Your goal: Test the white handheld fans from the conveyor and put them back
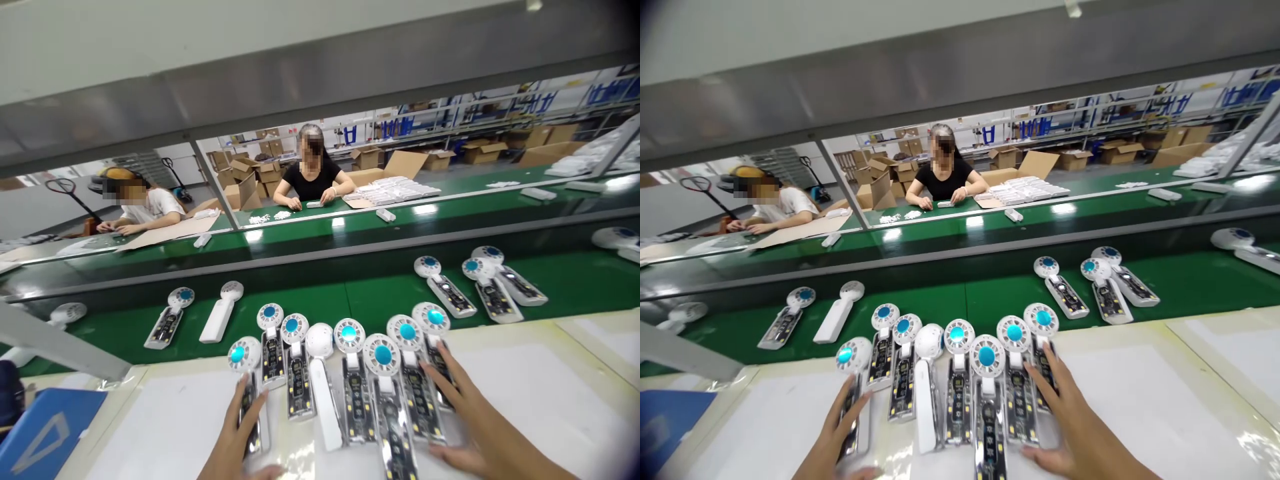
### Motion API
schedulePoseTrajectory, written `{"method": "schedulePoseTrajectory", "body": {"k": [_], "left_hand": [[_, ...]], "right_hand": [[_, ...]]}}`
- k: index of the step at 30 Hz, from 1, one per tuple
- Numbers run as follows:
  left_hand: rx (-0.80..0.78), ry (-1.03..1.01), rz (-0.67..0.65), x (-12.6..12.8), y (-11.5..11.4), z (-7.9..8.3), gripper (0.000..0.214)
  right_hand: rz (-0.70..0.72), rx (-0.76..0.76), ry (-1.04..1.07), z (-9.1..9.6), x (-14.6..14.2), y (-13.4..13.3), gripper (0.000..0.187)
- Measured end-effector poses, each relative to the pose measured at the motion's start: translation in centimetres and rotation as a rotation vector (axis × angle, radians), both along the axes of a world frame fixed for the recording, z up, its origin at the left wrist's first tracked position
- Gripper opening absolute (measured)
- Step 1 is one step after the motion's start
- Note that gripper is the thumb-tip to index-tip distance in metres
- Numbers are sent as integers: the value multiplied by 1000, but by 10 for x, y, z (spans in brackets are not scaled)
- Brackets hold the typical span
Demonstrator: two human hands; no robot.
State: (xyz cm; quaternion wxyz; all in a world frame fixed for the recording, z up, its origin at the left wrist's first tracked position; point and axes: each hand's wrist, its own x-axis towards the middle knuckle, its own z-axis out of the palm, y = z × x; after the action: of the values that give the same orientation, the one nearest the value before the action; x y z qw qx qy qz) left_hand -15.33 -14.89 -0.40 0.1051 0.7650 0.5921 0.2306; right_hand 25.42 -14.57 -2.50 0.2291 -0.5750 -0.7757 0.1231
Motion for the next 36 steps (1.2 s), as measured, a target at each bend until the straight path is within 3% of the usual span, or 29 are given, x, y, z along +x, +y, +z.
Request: {"method": "schedulePoseTrajectory", "body": {"k": [3,8,11,13,15,17,20,23,26,30,33,36], "left_hand": [[-38,6,58,8,47,12,79],[-144,32,-41,16,134,32,77],[-144,121,26,19,157,35,77],[-95,186,85,20,151,34,72],[4,232,93,22,130,33,65],[141,255,-16,26,103,33,61],[247,320,-305,40,66,34,69],[287,380,-577,64,49,32,85],[268,413,-677,88,50,27,91],[242,442,-666,99,63,24,93],[331,482,-658,88,77,25,83],[408,515,-492,66,92,26,73]], "right_hand": [[69,-58,15,8,-12,37,89],[27,-138,48,24,-41,121,87],[-41,-138,36,27,-62,151,79],[-82,-104,48,25,-69,154,74],[-116,-21,115,20,-68,142,68],[-97,97,207,16,-62,120,58],[182,199,216,18,-54,84,53],[469,225,86,29,-56,60,68],[579,291,-5,42,-67,53,79],[838,203,-77,51,-83,49,66],[779,152,-79,50,-89,43,51],[662,155,-68,44,-85,43,35]]}}
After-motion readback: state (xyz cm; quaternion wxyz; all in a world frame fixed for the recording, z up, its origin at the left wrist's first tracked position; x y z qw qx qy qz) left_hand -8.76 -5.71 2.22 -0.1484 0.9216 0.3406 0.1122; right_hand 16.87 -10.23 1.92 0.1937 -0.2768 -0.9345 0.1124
